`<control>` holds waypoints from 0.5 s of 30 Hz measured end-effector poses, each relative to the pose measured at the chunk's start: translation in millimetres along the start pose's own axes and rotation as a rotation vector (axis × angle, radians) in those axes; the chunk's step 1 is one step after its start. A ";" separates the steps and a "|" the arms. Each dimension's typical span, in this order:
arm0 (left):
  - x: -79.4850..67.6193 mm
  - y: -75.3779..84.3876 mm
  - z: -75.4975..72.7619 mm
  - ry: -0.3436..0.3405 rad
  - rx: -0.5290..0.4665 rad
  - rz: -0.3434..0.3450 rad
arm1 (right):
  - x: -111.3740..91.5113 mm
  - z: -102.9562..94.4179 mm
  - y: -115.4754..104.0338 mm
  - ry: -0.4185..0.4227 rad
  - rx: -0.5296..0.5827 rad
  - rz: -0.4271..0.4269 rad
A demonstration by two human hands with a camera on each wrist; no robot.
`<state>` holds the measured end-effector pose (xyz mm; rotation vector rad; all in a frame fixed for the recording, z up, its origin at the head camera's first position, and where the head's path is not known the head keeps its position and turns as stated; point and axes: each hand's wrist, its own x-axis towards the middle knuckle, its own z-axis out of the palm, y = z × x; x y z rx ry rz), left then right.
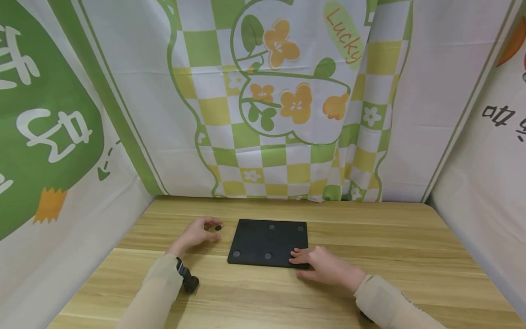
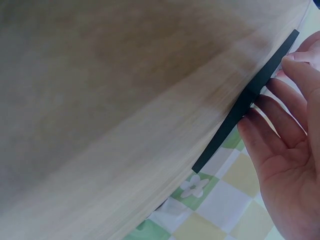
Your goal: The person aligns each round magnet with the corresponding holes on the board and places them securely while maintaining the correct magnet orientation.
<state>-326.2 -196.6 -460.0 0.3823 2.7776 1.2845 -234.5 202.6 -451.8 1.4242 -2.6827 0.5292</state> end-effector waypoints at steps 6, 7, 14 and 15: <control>1.1 -0.6 -0.5 0.027 -0.010 -0.010 | -0.1 0.0 1.4 -0.034 0.015 0.031; 1.6 -1.1 -0.5 0.032 -0.007 -0.014 | -0.1 0.2 1.6 -0.033 0.015 0.028; 5.6 -4.3 0.1 0.049 -0.007 -0.028 | -0.1 1.0 3.2 -0.022 0.011 0.016; 6.1 -5.0 0.3 0.053 -0.006 -0.029 | 0.0 1.0 3.4 -0.020 0.008 0.014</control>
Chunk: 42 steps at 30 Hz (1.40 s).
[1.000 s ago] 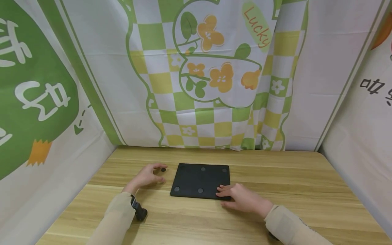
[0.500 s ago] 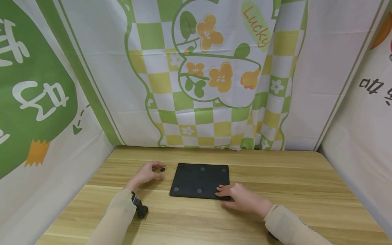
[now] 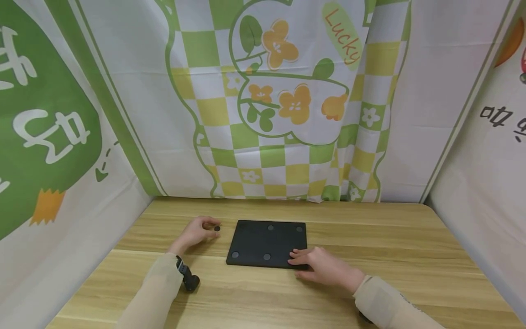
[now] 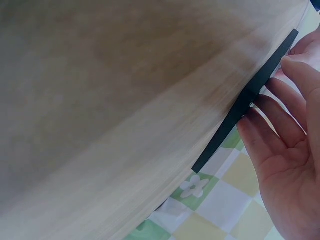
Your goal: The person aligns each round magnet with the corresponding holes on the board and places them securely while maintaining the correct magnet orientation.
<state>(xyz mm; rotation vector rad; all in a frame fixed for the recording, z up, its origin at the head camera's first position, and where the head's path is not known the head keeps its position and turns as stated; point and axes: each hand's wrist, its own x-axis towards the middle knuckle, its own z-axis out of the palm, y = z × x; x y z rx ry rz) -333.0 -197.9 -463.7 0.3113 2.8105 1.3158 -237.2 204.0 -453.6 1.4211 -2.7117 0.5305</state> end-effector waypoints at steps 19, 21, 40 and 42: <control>8.8 -9.3 0.7 -0.020 -0.065 -0.061 | 0.1 2.1 0.2 0.013 -0.005 -0.014; 9.1 -9.3 0.4 -0.021 -0.064 -0.061 | -0.2 2.2 0.5 0.021 -0.007 -0.017; 13.7 -9.4 2.0 0.044 -0.048 -0.097 | 0.1 0.1 -2.2 0.009 -0.002 -0.002; 13.9 -9.4 2.5 0.054 -0.039 -0.103 | 0.2 -0.3 -2.4 0.007 -0.003 0.001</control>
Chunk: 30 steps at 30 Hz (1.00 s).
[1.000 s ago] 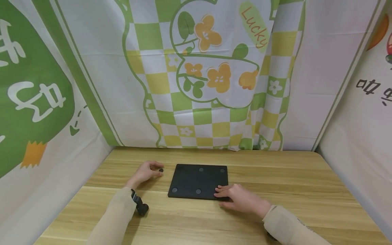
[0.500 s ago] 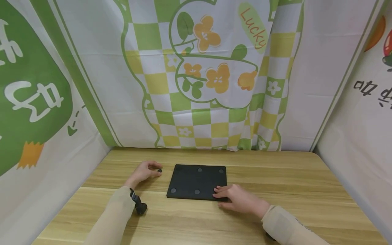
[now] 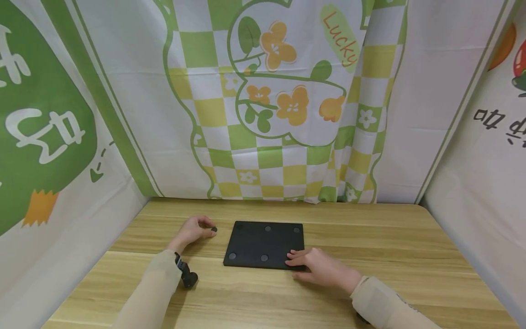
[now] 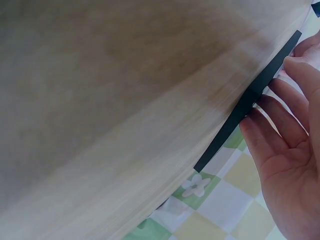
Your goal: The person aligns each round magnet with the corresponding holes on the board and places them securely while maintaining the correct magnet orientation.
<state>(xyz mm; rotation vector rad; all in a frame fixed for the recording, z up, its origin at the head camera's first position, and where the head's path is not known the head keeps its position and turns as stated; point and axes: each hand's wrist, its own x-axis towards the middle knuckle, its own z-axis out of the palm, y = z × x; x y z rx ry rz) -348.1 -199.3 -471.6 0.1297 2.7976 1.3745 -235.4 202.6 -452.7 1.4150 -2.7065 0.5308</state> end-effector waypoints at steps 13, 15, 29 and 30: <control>-0.9 4.2 -0.1 0.015 0.016 -0.028 | -0.4 0.9 1.3 0.016 -0.014 -0.025; -0.8 4.5 0.3 0.015 0.017 -0.029 | -0.5 1.1 1.6 0.013 -0.013 -0.022; -0.4 3.9 0.7 0.027 0.050 0.006 | -0.4 0.6 0.7 0.010 -0.006 -0.004; -0.5 3.7 0.8 0.028 0.053 0.009 | -0.4 0.6 0.6 0.009 -0.007 -0.003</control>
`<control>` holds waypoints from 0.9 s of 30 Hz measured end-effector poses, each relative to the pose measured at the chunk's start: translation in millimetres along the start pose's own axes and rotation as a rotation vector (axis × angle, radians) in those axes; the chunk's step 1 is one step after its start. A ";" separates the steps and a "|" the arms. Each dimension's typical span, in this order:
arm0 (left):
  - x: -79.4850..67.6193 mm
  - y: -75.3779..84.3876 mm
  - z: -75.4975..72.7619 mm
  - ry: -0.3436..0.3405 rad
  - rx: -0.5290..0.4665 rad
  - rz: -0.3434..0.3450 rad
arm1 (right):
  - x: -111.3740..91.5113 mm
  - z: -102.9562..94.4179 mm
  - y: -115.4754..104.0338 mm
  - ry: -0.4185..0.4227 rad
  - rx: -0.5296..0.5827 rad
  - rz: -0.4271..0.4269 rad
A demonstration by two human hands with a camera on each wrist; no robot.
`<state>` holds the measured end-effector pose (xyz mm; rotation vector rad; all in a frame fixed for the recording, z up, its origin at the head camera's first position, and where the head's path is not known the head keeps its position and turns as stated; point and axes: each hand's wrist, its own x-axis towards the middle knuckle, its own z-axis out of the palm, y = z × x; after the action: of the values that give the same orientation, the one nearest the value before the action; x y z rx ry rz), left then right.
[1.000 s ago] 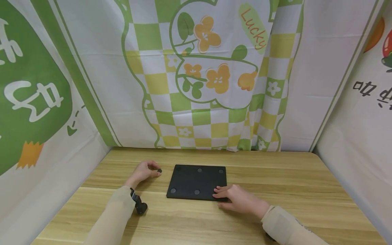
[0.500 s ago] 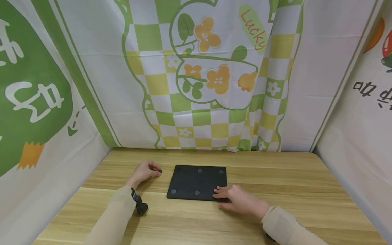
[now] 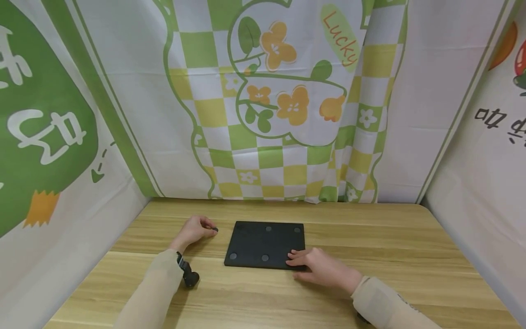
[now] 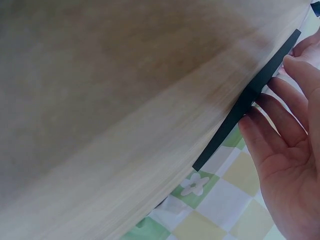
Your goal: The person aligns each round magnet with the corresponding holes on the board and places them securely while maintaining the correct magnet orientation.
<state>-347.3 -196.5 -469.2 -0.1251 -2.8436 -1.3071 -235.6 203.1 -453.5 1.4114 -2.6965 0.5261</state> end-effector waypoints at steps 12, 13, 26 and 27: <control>0.7 -0.6 -0.1 0.006 0.017 0.020 | -0.7 -0.4 -0.8 0.018 -0.010 -0.022; 0.5 -0.6 -0.4 0.006 0.016 0.021 | -0.7 -0.4 -0.7 0.019 -0.011 -0.025; -4.0 4.3 0.9 0.016 0.034 0.034 | -0.2 0.5 -0.1 0.019 -0.008 -0.027; -4.1 5.1 1.3 0.016 0.036 0.035 | -0.2 0.7 0.1 0.023 -0.007 -0.033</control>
<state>-342.8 -192.4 -466.3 -0.1621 -2.8363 -1.2438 -235.4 203.0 -454.3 1.4359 -2.6501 0.5261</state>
